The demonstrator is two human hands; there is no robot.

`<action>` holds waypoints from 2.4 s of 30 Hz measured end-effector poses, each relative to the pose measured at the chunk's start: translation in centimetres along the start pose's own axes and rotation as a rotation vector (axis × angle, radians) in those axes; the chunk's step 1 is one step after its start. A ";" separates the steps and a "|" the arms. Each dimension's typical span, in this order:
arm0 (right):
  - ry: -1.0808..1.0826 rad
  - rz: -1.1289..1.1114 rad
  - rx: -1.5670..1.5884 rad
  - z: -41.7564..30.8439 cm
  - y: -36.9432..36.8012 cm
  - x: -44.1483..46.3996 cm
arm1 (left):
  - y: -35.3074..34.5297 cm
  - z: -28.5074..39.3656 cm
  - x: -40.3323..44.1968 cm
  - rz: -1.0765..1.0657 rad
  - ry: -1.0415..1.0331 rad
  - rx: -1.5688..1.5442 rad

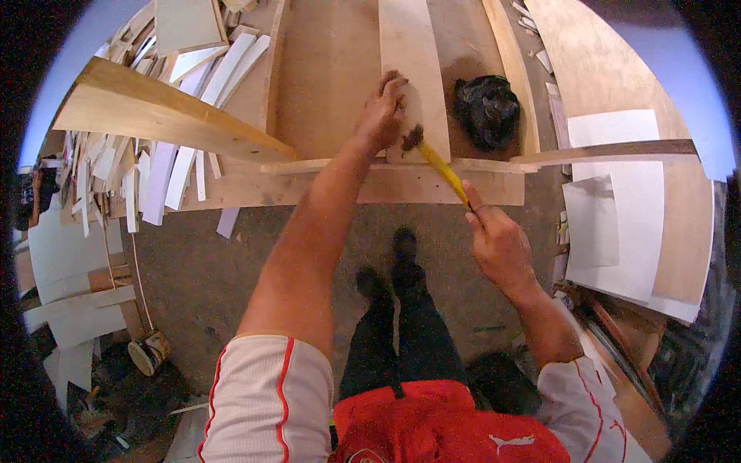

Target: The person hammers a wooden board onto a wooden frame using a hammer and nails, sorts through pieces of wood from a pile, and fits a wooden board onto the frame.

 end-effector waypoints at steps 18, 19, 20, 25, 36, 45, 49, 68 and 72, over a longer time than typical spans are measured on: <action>-0.146 -0.173 -0.011 -0.8 -0.7 -0.9 | 0.4 2.0 -0.8 0.075 -0.112 0.168; -0.192 -0.264 -0.032 -1.0 -0.8 -0.2 | 0.6 1.9 -0.6 0.073 -0.090 0.179; -0.151 -0.176 0.015 -0.9 -0.3 0.2 | 0.6 1.8 -0.7 0.061 -0.062 0.186; -0.048 0.232 0.218 -0.9 1.7 -0.8 | 1.0 2.7 -0.9 0.025 -0.043 0.145; -0.096 -0.042 -0.044 -0.6 -1.6 -0.9 | 1.0 1.6 -0.9 0.068 -0.080 0.125; -0.003 0.202 0.147 -1.9 1.8 -0.7 | 1.1 2.0 -0.9 0.041 -0.083 0.175; -0.143 -0.243 -0.182 -1.2 -2.9 -1.2 | 1.0 1.7 -0.8 0.092 -0.144 0.244; -0.035 0.084 0.106 0.0 -1.3 -1.3 | 0.1 0.2 -0.3 0.006 0.045 -0.036; -0.076 -0.093 0.005 1.2 -3.8 -0.7 | 1.5 1.4 0.3 0.039 -0.026 0.129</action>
Point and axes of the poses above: each hand's wrist, its own x-axis towards the middle knuckle, its own y-axis out of the back of the hand, z = x × y, the point moved 6 cm from there along x, towards the middle knuckle, and after that the axes turned 1 degree about -x, right-handed, at the moved point
